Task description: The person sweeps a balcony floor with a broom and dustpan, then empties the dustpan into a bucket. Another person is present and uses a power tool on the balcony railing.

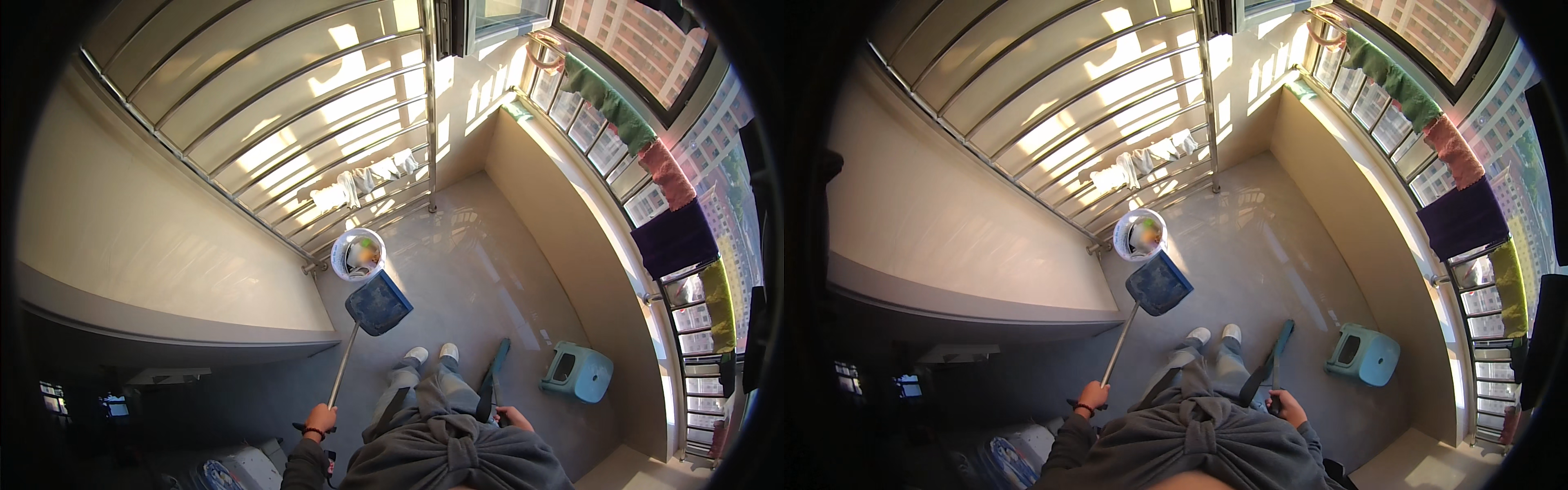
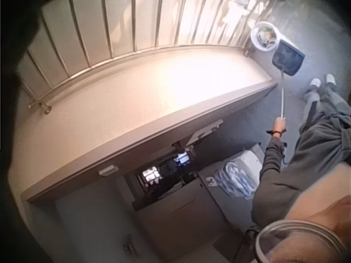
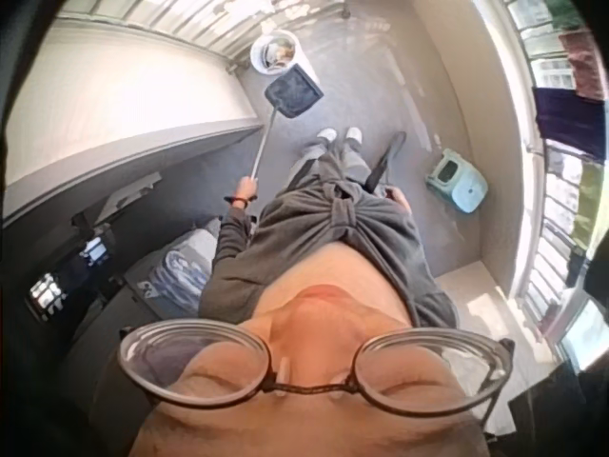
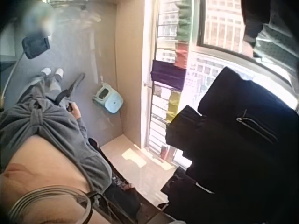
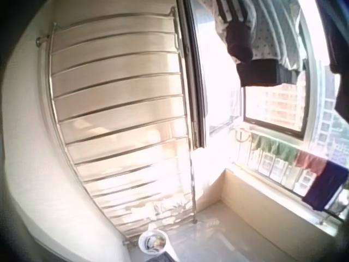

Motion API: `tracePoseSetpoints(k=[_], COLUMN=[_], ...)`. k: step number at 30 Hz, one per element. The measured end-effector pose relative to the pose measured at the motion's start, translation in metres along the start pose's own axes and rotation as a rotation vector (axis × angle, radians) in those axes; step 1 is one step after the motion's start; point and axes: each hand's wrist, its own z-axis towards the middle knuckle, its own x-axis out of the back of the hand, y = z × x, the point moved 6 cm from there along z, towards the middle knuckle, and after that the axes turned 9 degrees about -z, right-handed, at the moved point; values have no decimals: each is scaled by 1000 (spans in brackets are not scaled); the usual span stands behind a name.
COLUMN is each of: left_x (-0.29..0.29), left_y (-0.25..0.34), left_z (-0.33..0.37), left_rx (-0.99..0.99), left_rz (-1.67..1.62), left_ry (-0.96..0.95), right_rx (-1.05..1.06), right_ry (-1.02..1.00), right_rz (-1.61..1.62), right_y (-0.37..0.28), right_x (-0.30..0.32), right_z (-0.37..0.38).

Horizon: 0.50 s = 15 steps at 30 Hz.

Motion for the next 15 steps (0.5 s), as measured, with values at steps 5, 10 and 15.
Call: tracePoseSetpoints(k=[5, 10, 15], left_x=[-3, 12, 31], left_y=[33, 56, 77], left_z=[-14, 4, 38], left_rx=[-58, -112, -134], left_rz=[98, 106, 115], left_ry=[160, 285, 365], right_rx=[-22, -53, -29], right_ry=[-99, -119, -207], right_rz=[-25, 119, 105], right_y=[-19, -20, -24], right_x=[-5, 6, 10], right_z=[9, 23, 29])
